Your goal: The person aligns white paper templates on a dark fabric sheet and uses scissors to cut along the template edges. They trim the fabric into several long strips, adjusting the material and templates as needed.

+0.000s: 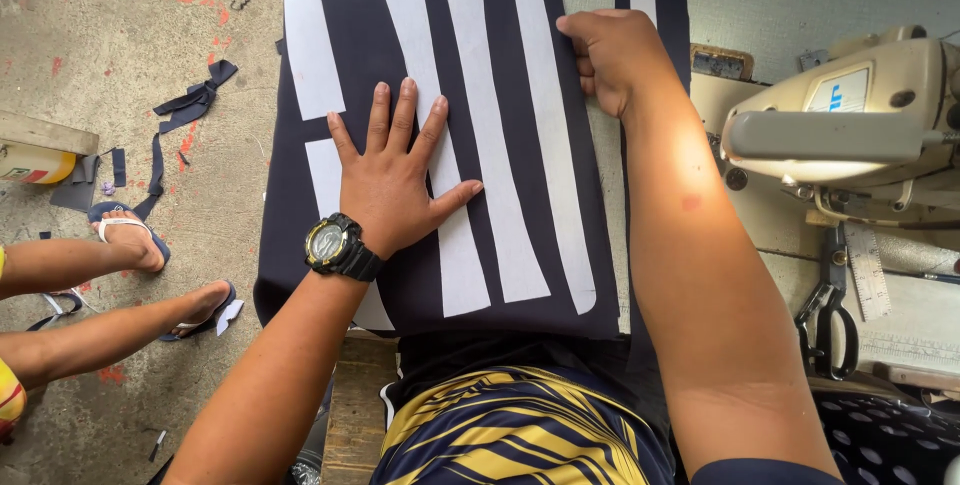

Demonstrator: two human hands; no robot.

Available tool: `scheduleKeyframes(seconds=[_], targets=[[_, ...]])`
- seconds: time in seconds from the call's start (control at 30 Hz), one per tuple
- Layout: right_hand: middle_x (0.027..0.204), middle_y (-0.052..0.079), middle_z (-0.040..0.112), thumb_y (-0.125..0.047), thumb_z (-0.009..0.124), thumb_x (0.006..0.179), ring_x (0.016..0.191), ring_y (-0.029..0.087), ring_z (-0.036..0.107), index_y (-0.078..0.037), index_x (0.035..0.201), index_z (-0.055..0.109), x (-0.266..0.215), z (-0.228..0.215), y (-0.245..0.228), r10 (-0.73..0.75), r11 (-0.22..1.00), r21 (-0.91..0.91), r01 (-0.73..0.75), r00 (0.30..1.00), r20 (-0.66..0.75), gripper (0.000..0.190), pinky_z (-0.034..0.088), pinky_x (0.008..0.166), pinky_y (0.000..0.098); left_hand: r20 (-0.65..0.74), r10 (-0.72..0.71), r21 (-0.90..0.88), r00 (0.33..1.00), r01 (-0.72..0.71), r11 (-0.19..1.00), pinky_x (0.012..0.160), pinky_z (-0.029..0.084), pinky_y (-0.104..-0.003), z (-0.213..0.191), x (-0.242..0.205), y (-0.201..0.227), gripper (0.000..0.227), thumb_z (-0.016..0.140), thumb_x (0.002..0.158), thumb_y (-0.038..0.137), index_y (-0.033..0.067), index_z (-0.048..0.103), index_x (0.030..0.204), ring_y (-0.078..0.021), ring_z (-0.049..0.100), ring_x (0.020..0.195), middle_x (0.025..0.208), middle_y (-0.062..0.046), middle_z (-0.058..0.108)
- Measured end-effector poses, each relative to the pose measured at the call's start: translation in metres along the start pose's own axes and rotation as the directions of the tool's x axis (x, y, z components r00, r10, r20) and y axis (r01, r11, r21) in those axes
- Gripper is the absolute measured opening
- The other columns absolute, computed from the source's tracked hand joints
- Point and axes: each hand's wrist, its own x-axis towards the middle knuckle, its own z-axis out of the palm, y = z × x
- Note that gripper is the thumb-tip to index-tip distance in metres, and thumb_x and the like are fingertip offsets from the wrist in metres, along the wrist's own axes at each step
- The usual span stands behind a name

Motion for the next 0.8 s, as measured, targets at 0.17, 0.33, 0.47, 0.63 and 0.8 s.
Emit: scheduleKeyframes(seconds=[0.17,0.33,0.47,0.63,0.8], targets=[[0.073,0.000,0.062,-0.006,0.073,0.086,0.054,0.008,0.051,-0.013,0.093,0.066,0.007,0.006,-0.008,0.029,0.999,-0.042,-0.030,0.999,-0.019,0.012,0.047,0.045,0.0257,0.002,-0.003,-0.003,1.000,0.003,1.000,0.110,0.015,-0.078,-0.002,0.000,0.000,0.096,0.045,0.088,0.084,0.0256,0.028,0.163,-0.0329,0.012,0.156,0.169,-0.009,0.018],[0.069,-0.002,0.059,-0.007,0.077,0.085,0.053,0.008,0.049,-0.016,0.085,0.062,0.012,0.007,0.000,0.014,1.000,-0.014,-0.016,0.997,-0.077,0.017,0.038,0.041,0.0255,-0.014,0.007,-0.013,1.000,-0.007,1.000,0.108,0.016,-0.080,-0.008,0.004,-0.001,0.097,0.049,0.086,0.083,0.0230,0.035,0.160,-0.0362,0.017,0.154,0.168,-0.012,0.023],[0.065,-0.002,0.055,-0.008,0.077,0.086,0.054,0.010,0.049,-0.015,0.080,0.061,0.001,0.011,-0.004,-0.015,0.999,-0.047,0.010,0.993,-0.119,0.018,0.038,0.042,0.0259,0.034,-0.002,-0.042,0.999,0.003,0.999,0.110,0.012,-0.078,-0.013,0.020,-0.002,0.098,0.049,0.087,0.082,0.0213,0.029,0.162,-0.0364,0.011,0.154,0.168,-0.013,0.019],[0.067,-0.002,0.057,-0.007,0.075,0.085,0.058,0.011,0.053,-0.015,0.078,0.059,0.001,0.014,-0.003,-0.030,0.998,-0.057,0.023,0.992,-0.119,0.019,0.041,0.045,0.0264,0.072,0.008,-0.069,0.997,-0.003,0.998,0.111,0.008,-0.078,-0.006,0.060,-0.005,0.094,0.044,0.090,0.082,0.0250,0.026,0.162,-0.0361,0.010,0.154,0.168,-0.011,0.017],[0.057,-0.003,0.043,-0.007,0.070,0.083,0.051,0.009,0.039,-0.014,0.072,0.058,0.026,0.009,-0.007,-0.052,0.994,-0.101,0.048,0.998,-0.042,0.018,0.033,0.043,0.0271,0.026,0.038,-0.052,0.999,-0.036,0.998,0.110,0.010,-0.080,0.000,0.066,-0.005,0.091,0.044,0.091,0.082,0.0253,0.028,0.162,-0.0372,0.011,0.154,0.168,-0.011,0.018]])
